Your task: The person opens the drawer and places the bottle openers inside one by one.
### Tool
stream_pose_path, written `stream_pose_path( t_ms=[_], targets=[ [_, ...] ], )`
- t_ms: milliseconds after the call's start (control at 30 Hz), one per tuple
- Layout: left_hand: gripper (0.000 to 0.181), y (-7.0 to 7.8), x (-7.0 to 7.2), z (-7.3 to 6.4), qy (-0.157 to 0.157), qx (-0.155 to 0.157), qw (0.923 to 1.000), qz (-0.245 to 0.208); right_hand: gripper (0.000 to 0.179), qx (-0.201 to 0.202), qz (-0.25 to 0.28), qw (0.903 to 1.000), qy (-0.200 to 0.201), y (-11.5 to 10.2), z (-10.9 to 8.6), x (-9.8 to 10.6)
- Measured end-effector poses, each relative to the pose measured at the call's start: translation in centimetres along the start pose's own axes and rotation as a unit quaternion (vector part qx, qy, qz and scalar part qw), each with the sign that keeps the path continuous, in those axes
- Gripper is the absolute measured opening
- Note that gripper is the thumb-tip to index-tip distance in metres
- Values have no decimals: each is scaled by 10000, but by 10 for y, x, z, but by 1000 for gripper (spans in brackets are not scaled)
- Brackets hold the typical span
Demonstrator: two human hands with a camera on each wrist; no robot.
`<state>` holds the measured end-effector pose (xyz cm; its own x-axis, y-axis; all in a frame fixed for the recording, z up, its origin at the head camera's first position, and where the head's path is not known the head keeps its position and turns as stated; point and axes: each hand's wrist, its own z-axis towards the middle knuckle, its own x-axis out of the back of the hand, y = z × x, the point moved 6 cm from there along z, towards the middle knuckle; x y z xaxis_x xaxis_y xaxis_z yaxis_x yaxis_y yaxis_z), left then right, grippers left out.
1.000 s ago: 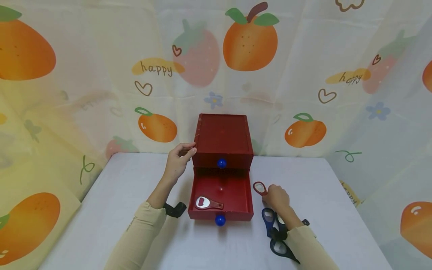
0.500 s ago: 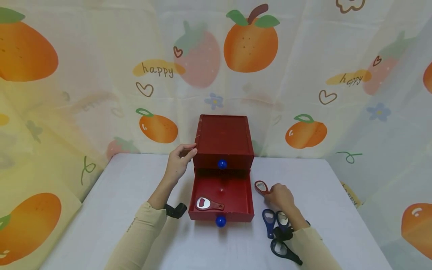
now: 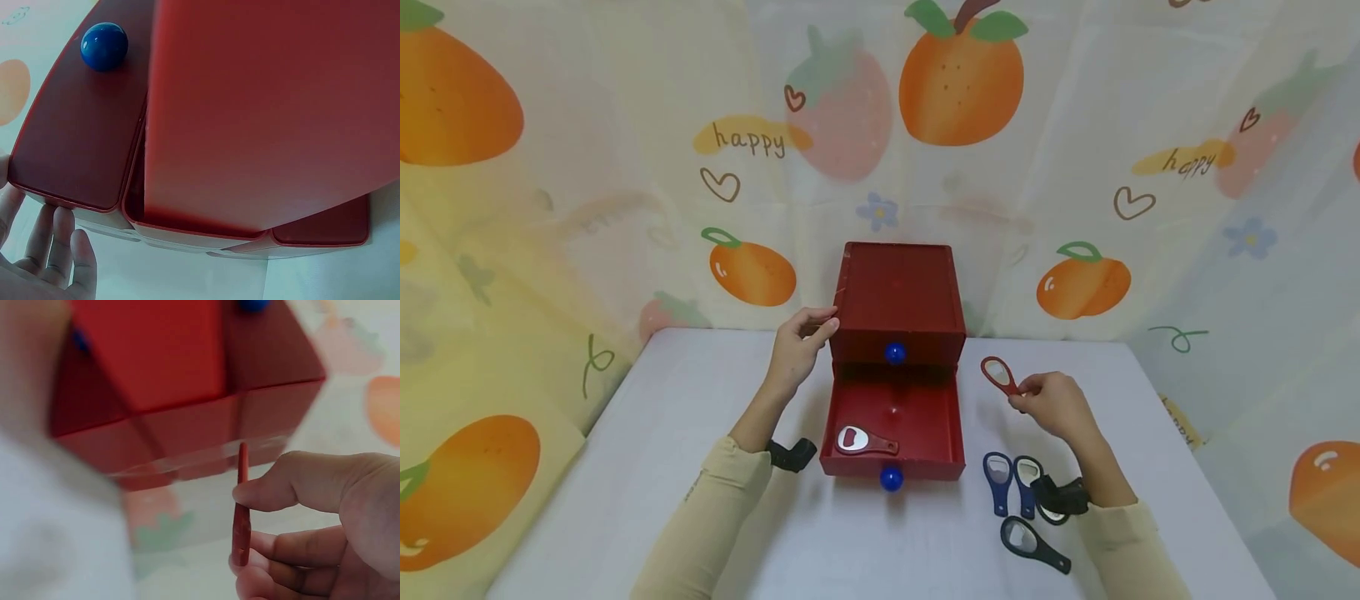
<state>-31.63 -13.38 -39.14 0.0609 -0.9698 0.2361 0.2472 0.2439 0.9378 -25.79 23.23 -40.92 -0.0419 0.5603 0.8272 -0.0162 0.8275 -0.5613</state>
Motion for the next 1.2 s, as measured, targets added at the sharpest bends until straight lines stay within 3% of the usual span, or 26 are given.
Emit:
stream_pose_path(
  t_ms=[233,567,867,1033,1200],
  targets=[
    [36,0,0,0,-48,92,9999,-15,23,260,221,9993,178,-27,-18,30],
    [35,0,0,1,-57,153,9998,59,12,936,340,9947,241,-63,-31,44],
    [35,-3,0,-1,-25,19,10000,-40,12,1329,462,9900,-78,-94,-29,33],
    [35,-2,0,-1,-5,5,10000,-52,8,1614,377,9857,-313,-109,-23,17],
    [34,0,1,0,17,-23,10000,-86,9,1640,354,9840,-606,-122,-19,-3]
  ],
)
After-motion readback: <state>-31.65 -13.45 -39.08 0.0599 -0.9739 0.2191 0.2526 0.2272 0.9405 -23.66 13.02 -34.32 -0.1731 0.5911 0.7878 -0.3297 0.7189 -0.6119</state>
